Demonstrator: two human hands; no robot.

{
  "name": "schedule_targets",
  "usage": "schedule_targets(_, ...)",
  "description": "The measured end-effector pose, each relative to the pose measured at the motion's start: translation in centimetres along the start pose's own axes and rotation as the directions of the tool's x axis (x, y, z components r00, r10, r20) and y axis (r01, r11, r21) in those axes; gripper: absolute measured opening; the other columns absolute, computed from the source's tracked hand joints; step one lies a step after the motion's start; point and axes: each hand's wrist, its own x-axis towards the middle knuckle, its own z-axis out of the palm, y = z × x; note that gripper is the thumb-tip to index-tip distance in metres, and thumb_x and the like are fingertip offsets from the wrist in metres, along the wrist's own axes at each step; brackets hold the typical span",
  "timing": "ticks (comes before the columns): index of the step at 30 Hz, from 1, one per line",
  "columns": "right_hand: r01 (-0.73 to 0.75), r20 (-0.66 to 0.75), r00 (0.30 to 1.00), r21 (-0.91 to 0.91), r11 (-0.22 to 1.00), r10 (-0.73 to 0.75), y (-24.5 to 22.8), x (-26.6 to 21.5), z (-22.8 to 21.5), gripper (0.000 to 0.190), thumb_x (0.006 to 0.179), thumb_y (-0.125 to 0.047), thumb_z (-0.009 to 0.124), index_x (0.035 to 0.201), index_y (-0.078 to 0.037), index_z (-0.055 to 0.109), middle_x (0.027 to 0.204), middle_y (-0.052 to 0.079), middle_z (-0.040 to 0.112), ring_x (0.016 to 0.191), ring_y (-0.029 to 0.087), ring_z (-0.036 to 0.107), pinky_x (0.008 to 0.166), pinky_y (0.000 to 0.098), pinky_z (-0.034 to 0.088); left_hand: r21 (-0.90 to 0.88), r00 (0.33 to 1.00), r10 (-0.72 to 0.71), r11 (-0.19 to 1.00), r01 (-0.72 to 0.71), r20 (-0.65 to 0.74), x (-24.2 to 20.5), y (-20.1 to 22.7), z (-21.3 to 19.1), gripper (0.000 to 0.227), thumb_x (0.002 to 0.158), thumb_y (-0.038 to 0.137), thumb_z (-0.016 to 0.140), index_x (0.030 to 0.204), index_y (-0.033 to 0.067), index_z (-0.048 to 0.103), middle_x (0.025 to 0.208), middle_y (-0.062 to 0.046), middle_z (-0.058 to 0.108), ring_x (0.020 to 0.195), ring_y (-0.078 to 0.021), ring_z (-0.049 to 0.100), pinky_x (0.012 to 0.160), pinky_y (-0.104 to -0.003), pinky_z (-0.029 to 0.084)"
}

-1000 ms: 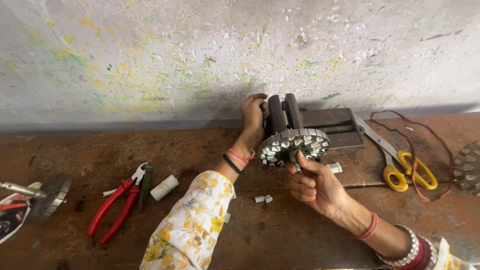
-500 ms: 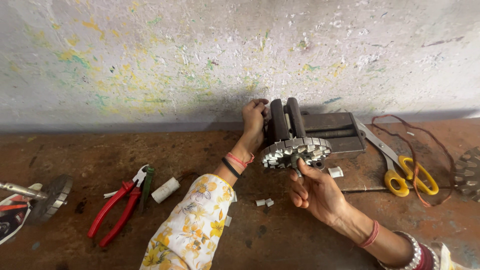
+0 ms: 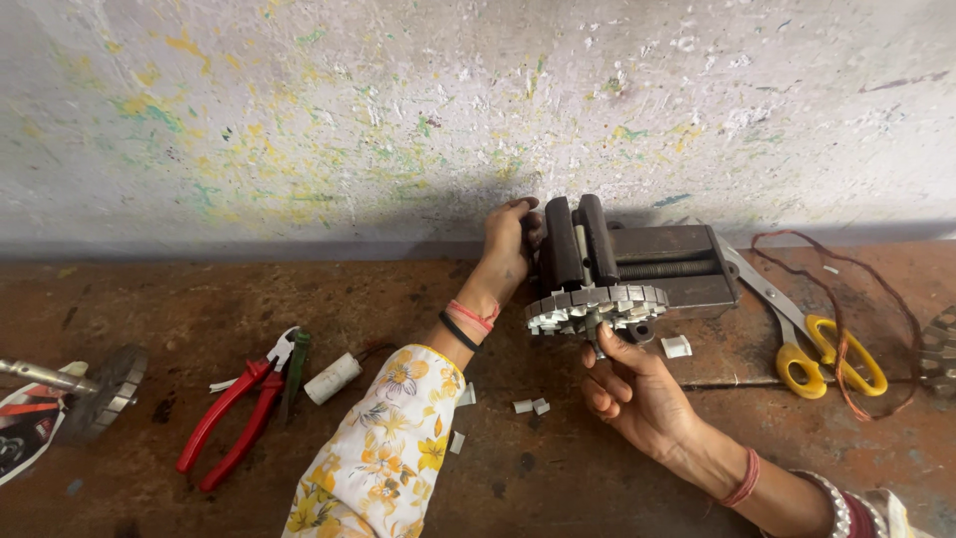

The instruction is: The person secures a cylindrical electrical component in a bench vise and inserts small white plastic spacers into its slots. They then thread a copper wire through the component, weaving it between the spacers and around the central shaft.

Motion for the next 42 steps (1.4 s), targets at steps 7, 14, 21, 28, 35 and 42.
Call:
schedule_targets(7, -0.008, 0.097, 0.995, 0.032, 0.999, 0.005, -0.3, 0.2, -0.2, 0.045, 0.100, -0.044, 0.056, 0.086, -0.002, 0.059, 0.044, -0.004, 0.032, 0.040, 0.011, 0.043, 0.036, 0.0211, 0.030, -0.006, 0.995, -0.097, 0.995, 0.097, 0.014, -0.1, 1.1, 0.8, 0.013, 0.100, 0.017, 0.055, 0.100, 0.0042, 0.059, 0.064, -0.003, 0.052, 0.049, -0.0131, 0.043, 0.047, -0.029, 0.034)
schedule_targets(14, 0.015, 0.113, 0.994, 0.004, 1.000, -0.015, -0.6, 0.2, -0.2, 0.045, 0.102, -0.043, 0.054, 0.085, -0.001, 0.059, 0.044, -0.004, 0.032, 0.041, 0.011, 0.042, 0.036, 0.0219, 0.030, 0.482, 0.965, 0.236, 0.836, -0.261, 0.115, -4.1, 2.1, 1.9, 0.025, 0.091, 0.000, 0.059, 0.114, -0.0058, 0.066, 0.085, -0.009, 0.071, 0.071, -0.0150, 0.066, 0.064, -0.029, 0.053)
schedule_targets(21, 0.013, 0.164, 0.986, 0.054, 0.998, -0.022, -0.6, -0.1, 0.1, 0.043, 0.103, -0.041, 0.054, 0.085, -0.003, 0.057, 0.046, -0.005, 0.033, 0.043, 0.010, 0.043, 0.037, 0.0213, 0.030, 0.655, 0.891, 0.336, 0.606, -0.452, 0.305, -6.9, 4.6, 1.4, 0.029, 0.082, -0.005, 0.070, 0.110, -0.0098, 0.073, 0.098, -0.016, 0.077, 0.084, -0.0152, 0.076, 0.074, -0.027, 0.061)
schedule_targets(28, -0.018, 0.148, 0.989, 0.067, 0.998, 0.008, -1.0, 0.1, 0.0, 0.046, 0.102, -0.044, 0.053, 0.082, -0.003, 0.057, 0.041, -0.005, 0.029, 0.039, 0.013, 0.047, 0.035, 0.0222, 0.031, 0.769, 0.924, 0.239, 0.513, -0.381, 0.298, -7.4, 4.9, 1.1, 0.016, 0.084, 0.011, 0.075, 0.094, -0.0021, 0.079, 0.083, -0.010, 0.078, 0.071, -0.0160, 0.068, 0.065, -0.032, 0.053)
schedule_targets(35, -0.038, 0.190, 0.981, -0.013, 0.999, 0.040, -1.1, 0.6, -0.1, 0.051, 0.101, -0.050, 0.051, 0.074, -0.007, 0.052, 0.040, -0.005, 0.028, 0.036, 0.015, 0.051, 0.034, 0.0224, 0.034, 0.854, 0.845, 0.320, 0.163, -0.494, 0.428, -7.4, 4.7, 0.8, 0.027, 0.096, 0.025, 0.067, 0.092, -0.0004, 0.076, 0.082, -0.018, 0.075, 0.075, -0.0283, 0.071, 0.073, -0.043, 0.053)
schedule_targets(42, -0.068, 0.170, 0.983, -0.034, 0.997, 0.073, -1.2, 0.4, 0.0, 0.052, 0.101, -0.051, 0.052, 0.071, -0.008, 0.050, 0.040, -0.004, 0.028, 0.035, 0.016, 0.051, 0.032, 0.0213, 0.033, 0.861, 0.810, 0.327, -0.024, -0.507, 0.486, -7.9, 4.3, 1.2, 0.027, 0.093, 0.026, 0.067, 0.091, 0.0002, 0.075, 0.084, -0.022, 0.073, 0.079, -0.0384, 0.071, 0.075, -0.048, 0.053)
